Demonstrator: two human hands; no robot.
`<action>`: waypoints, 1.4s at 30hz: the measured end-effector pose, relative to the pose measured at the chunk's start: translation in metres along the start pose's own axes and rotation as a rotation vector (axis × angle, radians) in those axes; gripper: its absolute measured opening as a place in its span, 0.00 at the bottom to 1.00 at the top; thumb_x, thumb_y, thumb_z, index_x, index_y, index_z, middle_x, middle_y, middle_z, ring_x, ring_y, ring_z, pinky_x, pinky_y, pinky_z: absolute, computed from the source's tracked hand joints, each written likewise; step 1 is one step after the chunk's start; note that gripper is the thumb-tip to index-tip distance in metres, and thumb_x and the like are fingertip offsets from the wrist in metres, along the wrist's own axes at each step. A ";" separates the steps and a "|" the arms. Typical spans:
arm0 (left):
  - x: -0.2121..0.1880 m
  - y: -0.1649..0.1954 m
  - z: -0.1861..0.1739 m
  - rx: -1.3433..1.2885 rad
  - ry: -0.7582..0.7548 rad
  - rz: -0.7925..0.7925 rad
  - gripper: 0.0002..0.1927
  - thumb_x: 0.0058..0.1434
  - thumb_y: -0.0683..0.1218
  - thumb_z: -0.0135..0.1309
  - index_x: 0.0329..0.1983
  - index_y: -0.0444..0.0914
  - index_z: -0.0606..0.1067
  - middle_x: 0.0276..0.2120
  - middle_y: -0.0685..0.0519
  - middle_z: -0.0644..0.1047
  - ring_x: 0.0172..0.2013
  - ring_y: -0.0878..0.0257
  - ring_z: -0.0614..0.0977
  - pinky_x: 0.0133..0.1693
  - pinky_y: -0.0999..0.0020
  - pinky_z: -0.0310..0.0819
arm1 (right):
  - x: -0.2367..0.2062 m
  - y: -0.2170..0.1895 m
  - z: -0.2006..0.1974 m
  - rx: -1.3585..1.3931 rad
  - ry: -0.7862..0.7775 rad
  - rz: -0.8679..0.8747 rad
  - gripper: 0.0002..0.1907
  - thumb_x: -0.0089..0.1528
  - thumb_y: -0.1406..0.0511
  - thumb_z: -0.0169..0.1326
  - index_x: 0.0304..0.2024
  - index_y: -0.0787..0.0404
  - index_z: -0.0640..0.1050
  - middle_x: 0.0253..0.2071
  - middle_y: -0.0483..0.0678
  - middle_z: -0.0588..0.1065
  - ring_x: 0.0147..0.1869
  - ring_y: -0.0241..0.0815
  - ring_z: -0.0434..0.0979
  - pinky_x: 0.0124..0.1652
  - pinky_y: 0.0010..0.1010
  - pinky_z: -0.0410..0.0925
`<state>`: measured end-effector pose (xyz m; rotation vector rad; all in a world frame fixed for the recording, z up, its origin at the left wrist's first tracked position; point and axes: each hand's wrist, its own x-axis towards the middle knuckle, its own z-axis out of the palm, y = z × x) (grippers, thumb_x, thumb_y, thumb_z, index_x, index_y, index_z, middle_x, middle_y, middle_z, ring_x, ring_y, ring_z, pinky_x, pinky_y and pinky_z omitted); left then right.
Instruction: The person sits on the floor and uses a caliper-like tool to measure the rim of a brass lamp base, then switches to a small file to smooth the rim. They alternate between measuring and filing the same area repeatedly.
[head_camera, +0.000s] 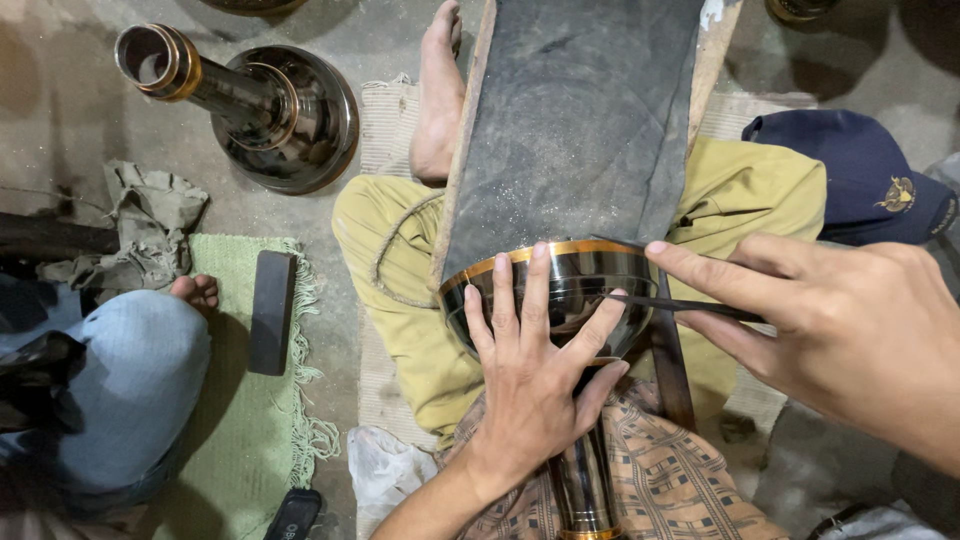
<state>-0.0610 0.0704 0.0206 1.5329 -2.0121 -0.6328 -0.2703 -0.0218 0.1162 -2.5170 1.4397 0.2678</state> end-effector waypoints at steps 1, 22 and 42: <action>0.000 0.000 0.001 -0.011 0.009 0.003 0.34 0.55 0.56 0.68 0.66 0.56 0.73 0.75 0.33 0.52 0.74 0.26 0.50 0.67 0.20 0.41 | 0.001 -0.001 -0.002 -0.013 -0.015 -0.005 0.36 0.52 0.51 0.69 0.64 0.33 0.78 0.23 0.39 0.76 0.18 0.39 0.74 0.19 0.34 0.68; -0.018 -0.009 0.004 -0.107 0.086 0.040 0.22 0.55 0.51 0.69 0.54 0.55 0.81 0.73 0.35 0.57 0.75 0.31 0.54 0.71 0.27 0.37 | 0.057 -0.024 -0.043 -0.170 -0.563 -0.062 0.33 0.65 0.60 0.48 0.73 0.35 0.63 0.59 0.62 0.68 0.28 0.46 0.84 0.26 0.37 0.78; -0.030 -0.013 0.014 -0.200 0.286 -0.047 0.36 0.52 0.50 0.74 0.57 0.46 0.64 0.71 0.37 0.59 0.75 0.34 0.58 0.76 0.32 0.45 | 0.064 -0.033 -0.051 -0.208 -0.487 -0.407 0.36 0.58 0.62 0.55 0.70 0.51 0.66 0.50 0.58 0.74 0.31 0.51 0.83 0.24 0.40 0.77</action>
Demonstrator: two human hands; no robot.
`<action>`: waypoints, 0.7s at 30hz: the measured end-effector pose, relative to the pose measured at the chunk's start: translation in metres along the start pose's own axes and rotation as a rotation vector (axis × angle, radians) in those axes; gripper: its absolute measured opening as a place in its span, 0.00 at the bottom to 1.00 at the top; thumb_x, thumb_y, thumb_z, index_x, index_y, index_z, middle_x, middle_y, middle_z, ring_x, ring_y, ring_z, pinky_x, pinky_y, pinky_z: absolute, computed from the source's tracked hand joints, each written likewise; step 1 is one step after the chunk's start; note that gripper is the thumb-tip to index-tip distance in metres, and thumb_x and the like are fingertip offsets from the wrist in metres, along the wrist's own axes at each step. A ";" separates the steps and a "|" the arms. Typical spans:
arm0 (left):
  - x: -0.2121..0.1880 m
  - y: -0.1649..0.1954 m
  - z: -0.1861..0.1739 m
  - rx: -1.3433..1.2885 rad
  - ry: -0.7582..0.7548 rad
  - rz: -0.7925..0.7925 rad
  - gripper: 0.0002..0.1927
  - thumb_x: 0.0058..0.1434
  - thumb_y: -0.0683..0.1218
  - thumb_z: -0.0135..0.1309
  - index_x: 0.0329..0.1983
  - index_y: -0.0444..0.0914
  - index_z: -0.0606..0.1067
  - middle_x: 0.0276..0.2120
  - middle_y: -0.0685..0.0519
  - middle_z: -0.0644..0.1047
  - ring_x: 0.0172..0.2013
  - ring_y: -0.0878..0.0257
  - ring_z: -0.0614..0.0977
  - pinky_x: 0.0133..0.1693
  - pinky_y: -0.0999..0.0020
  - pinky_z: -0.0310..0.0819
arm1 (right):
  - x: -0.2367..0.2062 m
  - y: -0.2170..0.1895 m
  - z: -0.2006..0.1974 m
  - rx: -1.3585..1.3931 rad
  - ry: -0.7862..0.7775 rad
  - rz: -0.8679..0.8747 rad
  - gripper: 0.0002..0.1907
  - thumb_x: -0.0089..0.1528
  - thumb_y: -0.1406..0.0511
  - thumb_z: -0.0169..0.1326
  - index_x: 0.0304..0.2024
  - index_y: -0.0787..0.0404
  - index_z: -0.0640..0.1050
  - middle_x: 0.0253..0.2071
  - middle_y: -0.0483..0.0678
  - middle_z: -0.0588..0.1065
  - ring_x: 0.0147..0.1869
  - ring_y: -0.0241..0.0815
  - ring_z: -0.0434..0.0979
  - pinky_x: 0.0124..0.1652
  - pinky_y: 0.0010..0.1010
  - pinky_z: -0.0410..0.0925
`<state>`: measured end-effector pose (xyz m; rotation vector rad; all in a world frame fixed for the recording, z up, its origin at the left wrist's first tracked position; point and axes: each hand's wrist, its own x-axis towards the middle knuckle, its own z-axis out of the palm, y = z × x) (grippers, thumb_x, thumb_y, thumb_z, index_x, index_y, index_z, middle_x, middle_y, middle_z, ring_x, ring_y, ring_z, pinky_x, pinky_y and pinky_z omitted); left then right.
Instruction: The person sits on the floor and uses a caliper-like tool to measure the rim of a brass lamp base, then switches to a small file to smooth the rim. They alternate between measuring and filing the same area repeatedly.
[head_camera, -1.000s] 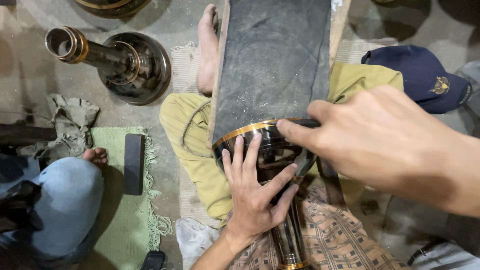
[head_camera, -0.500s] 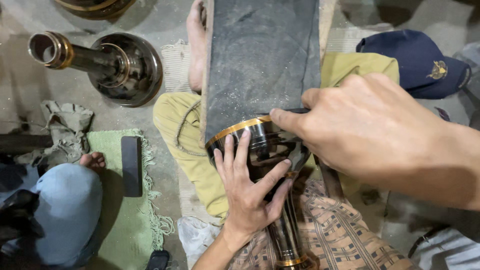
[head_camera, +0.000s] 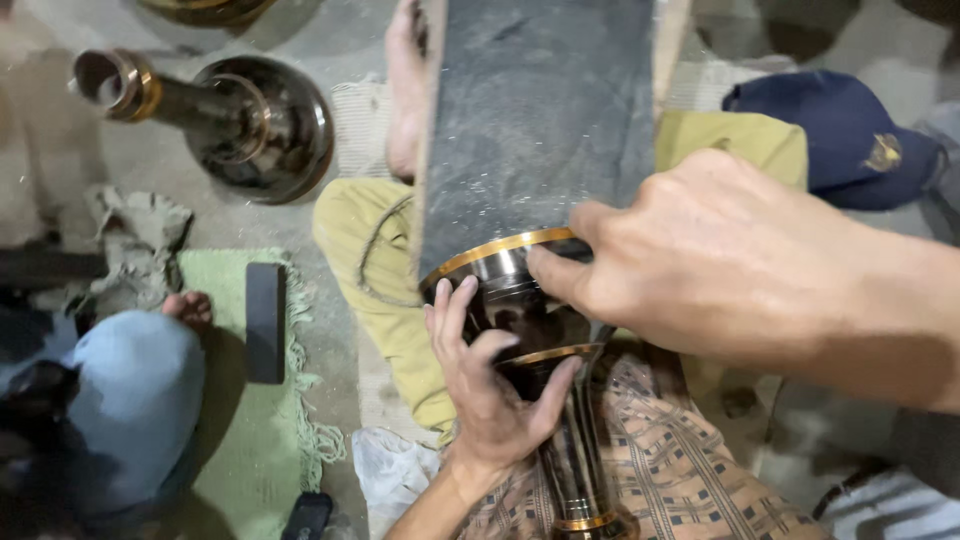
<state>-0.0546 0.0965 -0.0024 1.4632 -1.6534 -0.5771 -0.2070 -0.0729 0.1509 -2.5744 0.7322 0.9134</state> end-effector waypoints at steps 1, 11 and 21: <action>-0.001 -0.002 -0.001 -0.030 0.021 -0.007 0.40 0.52 0.50 0.74 0.59 0.45 0.60 0.71 0.36 0.59 0.75 0.34 0.58 0.75 0.32 0.46 | 0.005 -0.001 -0.006 -0.030 -0.019 -0.045 0.34 0.57 0.62 0.56 0.68 0.53 0.68 0.49 0.57 0.74 0.31 0.51 0.83 0.24 0.40 0.77; -0.006 -0.009 -0.005 -0.081 0.089 -0.055 0.52 0.52 0.54 0.75 0.69 0.42 0.51 0.71 0.35 0.60 0.75 0.33 0.57 0.75 0.33 0.41 | 0.041 -0.016 -0.042 -0.336 -0.292 -0.185 0.11 0.67 0.61 0.51 0.47 0.61 0.75 0.30 0.46 0.76 0.31 0.41 0.82 0.27 0.33 0.74; -0.008 -0.013 -0.006 -0.087 0.073 -0.069 0.54 0.52 0.56 0.74 0.71 0.43 0.50 0.73 0.36 0.60 0.76 0.34 0.58 0.75 0.28 0.39 | 0.054 -0.020 -0.043 -0.349 -0.255 -0.192 0.09 0.63 0.60 0.55 0.37 0.58 0.78 0.28 0.46 0.78 0.34 0.46 0.83 0.31 0.36 0.75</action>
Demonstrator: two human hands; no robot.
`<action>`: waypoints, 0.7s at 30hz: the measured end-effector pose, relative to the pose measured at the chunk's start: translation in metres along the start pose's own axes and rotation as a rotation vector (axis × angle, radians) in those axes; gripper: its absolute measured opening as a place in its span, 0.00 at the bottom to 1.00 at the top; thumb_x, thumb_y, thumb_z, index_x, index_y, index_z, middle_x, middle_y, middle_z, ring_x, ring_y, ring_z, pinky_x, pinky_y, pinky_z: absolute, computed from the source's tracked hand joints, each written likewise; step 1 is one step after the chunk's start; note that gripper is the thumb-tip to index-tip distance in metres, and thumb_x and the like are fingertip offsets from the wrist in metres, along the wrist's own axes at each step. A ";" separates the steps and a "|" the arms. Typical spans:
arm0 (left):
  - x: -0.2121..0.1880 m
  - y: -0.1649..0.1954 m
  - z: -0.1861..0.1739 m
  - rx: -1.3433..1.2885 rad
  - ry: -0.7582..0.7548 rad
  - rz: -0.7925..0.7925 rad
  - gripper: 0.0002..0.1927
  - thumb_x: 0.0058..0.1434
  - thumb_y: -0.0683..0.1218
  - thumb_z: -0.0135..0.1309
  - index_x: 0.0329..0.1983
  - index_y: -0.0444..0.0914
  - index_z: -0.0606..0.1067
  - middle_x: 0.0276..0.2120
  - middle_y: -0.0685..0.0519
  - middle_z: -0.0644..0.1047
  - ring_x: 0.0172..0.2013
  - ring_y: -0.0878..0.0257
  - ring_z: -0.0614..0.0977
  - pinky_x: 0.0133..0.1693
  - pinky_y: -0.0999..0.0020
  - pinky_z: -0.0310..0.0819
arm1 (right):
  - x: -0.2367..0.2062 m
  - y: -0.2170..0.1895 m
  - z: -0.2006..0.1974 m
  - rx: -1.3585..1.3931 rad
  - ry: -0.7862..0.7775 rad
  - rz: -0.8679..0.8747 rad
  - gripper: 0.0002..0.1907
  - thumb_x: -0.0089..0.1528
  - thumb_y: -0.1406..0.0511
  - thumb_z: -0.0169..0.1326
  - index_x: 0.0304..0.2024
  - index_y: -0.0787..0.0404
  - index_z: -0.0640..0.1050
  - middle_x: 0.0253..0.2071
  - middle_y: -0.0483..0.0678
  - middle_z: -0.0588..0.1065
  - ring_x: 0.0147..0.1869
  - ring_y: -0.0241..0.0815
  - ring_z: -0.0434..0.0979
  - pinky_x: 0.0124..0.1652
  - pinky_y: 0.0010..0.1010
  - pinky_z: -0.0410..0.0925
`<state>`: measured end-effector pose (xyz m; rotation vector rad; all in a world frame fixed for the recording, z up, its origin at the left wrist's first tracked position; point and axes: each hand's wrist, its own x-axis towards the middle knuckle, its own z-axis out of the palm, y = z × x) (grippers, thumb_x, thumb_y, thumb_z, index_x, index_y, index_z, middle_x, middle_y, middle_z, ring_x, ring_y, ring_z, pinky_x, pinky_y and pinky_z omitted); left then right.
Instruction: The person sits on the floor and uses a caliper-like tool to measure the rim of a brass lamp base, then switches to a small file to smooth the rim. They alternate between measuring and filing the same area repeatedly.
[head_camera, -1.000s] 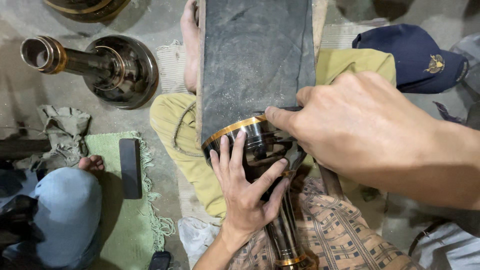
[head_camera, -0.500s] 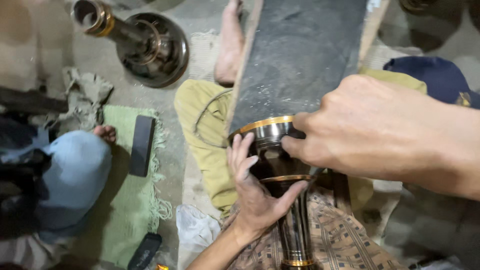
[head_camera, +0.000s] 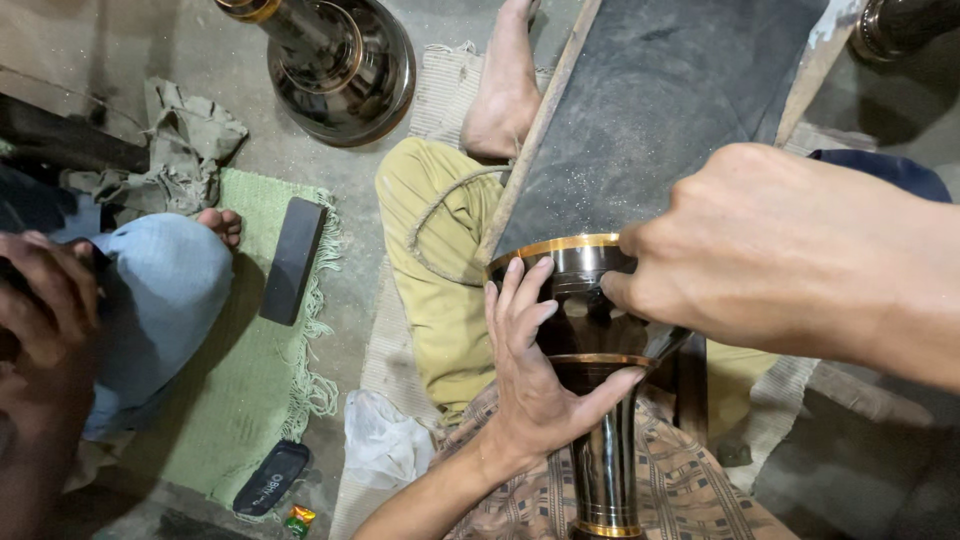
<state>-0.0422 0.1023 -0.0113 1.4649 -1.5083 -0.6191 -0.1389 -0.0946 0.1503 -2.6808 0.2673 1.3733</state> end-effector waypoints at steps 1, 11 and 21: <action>0.000 0.000 0.000 0.001 -0.002 0.001 0.54 0.52 0.56 0.74 0.71 0.43 0.50 0.73 0.36 0.59 0.76 0.34 0.58 0.75 0.28 0.39 | 0.001 0.000 0.000 -0.002 -0.007 0.000 0.09 0.63 0.59 0.54 0.36 0.58 0.78 0.28 0.46 0.77 0.34 0.45 0.83 0.31 0.36 0.75; 0.003 0.001 0.000 0.012 -0.022 -0.016 0.52 0.52 0.56 0.74 0.69 0.41 0.52 0.72 0.36 0.60 0.76 0.33 0.57 0.75 0.28 0.40 | 0.002 -0.001 -0.004 -0.024 -0.047 0.031 0.08 0.64 0.60 0.54 0.38 0.58 0.78 0.30 0.46 0.77 0.33 0.43 0.83 0.30 0.33 0.75; -0.032 -0.019 0.005 -0.054 0.145 0.004 0.46 0.49 0.58 0.74 0.60 0.40 0.58 0.61 0.41 0.64 0.65 0.45 0.64 0.66 0.44 0.60 | -0.007 -0.002 0.016 0.009 0.032 0.016 0.24 0.66 0.61 0.47 0.66 0.43 0.70 0.52 0.53 0.74 0.28 0.43 0.82 0.21 0.32 0.75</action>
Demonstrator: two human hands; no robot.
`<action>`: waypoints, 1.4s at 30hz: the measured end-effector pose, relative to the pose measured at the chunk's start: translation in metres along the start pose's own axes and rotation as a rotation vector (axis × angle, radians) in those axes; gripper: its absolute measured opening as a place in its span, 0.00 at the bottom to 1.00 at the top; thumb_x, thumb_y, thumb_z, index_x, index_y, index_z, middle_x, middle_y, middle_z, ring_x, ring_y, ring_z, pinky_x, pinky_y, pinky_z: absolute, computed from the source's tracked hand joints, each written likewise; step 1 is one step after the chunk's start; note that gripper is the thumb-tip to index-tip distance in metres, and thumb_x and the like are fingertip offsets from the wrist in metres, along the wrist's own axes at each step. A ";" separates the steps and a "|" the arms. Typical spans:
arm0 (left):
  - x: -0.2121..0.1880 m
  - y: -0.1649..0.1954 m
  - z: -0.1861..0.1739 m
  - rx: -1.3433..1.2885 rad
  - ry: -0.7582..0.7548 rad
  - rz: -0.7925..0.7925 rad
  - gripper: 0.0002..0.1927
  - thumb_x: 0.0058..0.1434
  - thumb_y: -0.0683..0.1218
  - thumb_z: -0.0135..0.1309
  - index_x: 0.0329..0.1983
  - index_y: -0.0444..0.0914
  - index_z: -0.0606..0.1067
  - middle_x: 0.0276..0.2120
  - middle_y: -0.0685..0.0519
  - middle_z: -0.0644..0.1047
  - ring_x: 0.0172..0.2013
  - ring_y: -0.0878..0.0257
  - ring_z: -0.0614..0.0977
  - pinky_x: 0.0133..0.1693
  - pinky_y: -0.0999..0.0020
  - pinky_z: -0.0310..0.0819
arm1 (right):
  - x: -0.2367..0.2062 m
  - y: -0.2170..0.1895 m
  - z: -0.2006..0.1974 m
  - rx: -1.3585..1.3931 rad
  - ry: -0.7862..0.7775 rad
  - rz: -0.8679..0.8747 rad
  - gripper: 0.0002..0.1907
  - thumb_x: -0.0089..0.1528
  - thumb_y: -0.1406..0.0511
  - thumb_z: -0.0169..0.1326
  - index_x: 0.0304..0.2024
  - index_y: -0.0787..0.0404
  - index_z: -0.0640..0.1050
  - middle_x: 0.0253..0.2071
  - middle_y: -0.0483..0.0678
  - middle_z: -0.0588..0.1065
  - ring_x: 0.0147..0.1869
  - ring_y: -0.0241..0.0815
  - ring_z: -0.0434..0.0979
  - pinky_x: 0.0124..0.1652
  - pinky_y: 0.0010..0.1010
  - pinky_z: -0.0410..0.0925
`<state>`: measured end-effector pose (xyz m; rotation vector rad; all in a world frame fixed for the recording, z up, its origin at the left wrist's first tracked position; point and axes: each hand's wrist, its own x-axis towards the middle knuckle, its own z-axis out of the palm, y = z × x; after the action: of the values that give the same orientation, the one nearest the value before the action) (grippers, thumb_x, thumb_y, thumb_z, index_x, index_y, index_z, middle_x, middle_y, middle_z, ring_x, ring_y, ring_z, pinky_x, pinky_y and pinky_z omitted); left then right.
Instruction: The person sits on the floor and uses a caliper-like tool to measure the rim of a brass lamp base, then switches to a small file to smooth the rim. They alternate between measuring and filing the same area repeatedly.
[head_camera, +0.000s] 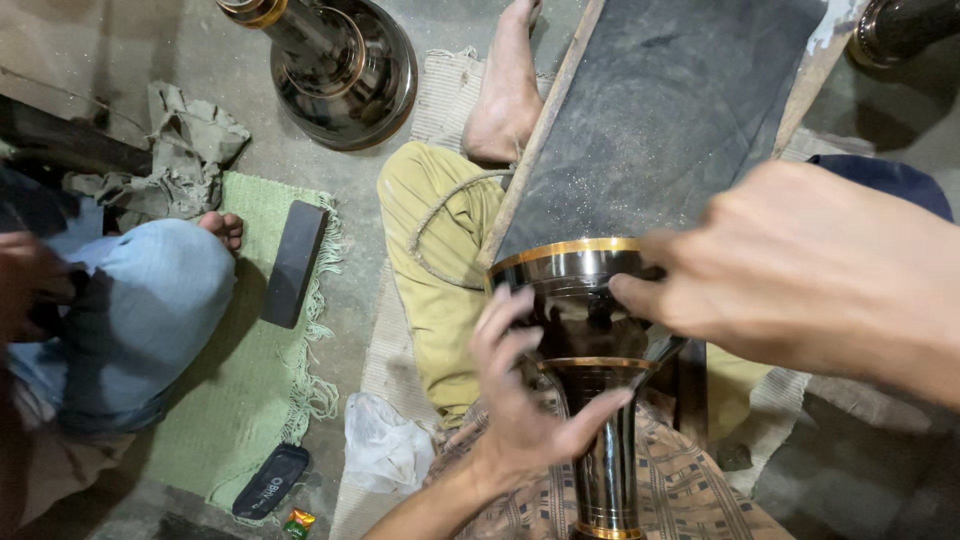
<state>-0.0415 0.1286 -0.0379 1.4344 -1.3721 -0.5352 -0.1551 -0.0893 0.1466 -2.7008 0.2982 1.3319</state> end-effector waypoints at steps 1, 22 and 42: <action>-0.014 -0.005 0.002 -0.010 0.037 -0.023 0.42 0.48 0.58 0.75 0.54 0.41 0.60 0.54 0.45 0.65 0.56 0.51 0.67 0.57 0.51 0.65 | -0.003 0.001 0.008 0.019 0.034 0.026 0.26 0.65 0.62 0.47 0.67 0.40 0.70 0.56 0.53 0.73 0.26 0.42 0.83 0.19 0.32 0.74; -0.046 0.018 -0.018 -1.099 -0.600 -1.262 0.37 0.55 0.48 0.72 0.61 0.29 0.67 0.40 0.52 0.80 0.36 0.67 0.84 0.39 0.72 0.83 | -0.057 -0.025 0.126 0.466 0.439 0.526 0.38 0.55 0.55 0.64 0.68 0.34 0.69 0.28 0.38 0.75 0.20 0.30 0.75 0.24 0.28 0.73; 0.066 0.043 0.018 0.309 -0.468 0.119 0.27 0.61 0.59 0.65 0.64 0.57 0.75 0.76 0.33 0.50 0.76 0.28 0.48 0.69 0.23 0.38 | -0.055 -0.033 0.122 0.709 0.799 0.583 0.34 0.51 0.57 0.71 0.61 0.42 0.80 0.26 0.40 0.78 0.19 0.36 0.75 0.22 0.31 0.69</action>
<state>-0.0599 0.0704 0.0147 1.5152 -1.9692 -0.6262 -0.2746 -0.0274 0.1171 -2.3928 1.3873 0.0261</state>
